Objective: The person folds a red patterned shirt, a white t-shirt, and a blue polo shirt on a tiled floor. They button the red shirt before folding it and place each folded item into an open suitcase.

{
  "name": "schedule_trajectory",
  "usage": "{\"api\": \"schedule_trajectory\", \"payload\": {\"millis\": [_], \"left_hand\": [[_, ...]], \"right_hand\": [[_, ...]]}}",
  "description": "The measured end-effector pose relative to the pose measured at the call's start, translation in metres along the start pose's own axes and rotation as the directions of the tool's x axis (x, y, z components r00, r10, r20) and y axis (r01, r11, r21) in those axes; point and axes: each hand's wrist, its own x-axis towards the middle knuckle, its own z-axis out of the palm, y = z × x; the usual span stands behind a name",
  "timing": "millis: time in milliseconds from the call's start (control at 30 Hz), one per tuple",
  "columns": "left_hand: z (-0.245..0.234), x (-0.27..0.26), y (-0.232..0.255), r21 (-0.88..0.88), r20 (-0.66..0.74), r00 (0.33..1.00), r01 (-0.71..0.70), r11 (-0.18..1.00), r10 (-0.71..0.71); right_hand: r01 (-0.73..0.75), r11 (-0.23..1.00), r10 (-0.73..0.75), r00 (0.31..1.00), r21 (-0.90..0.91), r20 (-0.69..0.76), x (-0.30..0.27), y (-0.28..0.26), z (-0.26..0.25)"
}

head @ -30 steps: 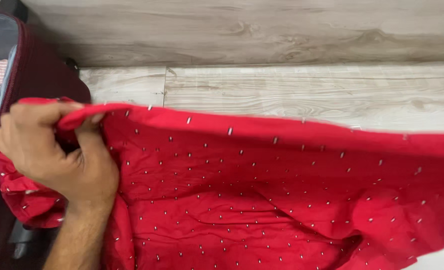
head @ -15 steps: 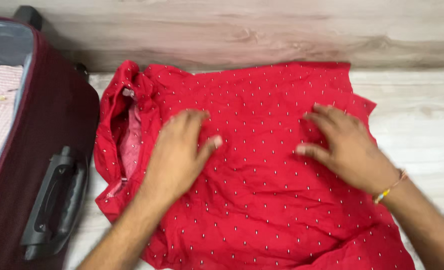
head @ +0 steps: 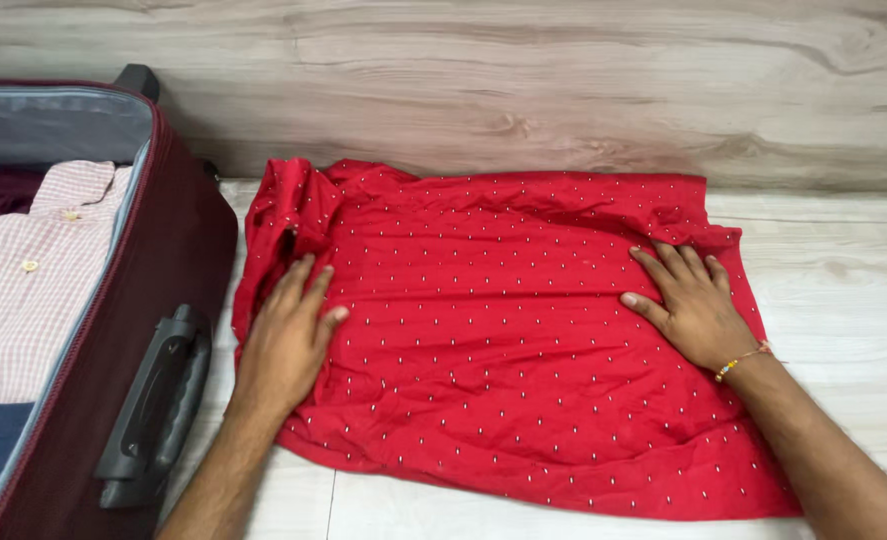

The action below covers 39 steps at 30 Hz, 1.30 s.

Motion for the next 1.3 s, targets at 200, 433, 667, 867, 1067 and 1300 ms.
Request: {"api": "schedule_trajectory", "payload": {"millis": [200,433,667,867,1067,1300], "left_hand": [[-0.021,-0.006,-0.002,-0.177,-0.117,0.954,0.255,0.951,-0.277],[-0.047,-0.017,0.052,0.174,-0.408,0.891,-0.139,0.975,0.200],[-0.056,-0.055,0.065,-0.048,0.571,0.821,0.009,0.999,0.020],[-0.051,-0.067,0.044,0.005,0.030,0.926,-0.377,0.926,0.376],[-0.049,-0.071,0.036,-0.173,0.007,0.989,-0.147,0.974,0.151],[-0.063,-0.101,0.031,-0.194,0.296,0.895,-0.287,0.938,0.335]], "right_hand": [[0.033,0.999,-0.033,0.999,-0.001,-0.027,-0.019,0.014,0.003],[-0.079,0.946,0.031,0.987,-0.313,-0.157,-0.052,0.013,-0.045],[0.164,0.945,-0.172,0.985,0.283,0.003,-0.135,-0.057,-0.077],[0.181,0.940,-0.170,0.983,0.290,-0.061,-0.122,-0.049,-0.059],[0.233,0.938,-0.232,0.972,0.255,-0.033,-0.135,-0.016,-0.053],[0.211,0.975,-0.210,0.978,-0.068,0.019,-0.220,0.044,-0.001]]}}
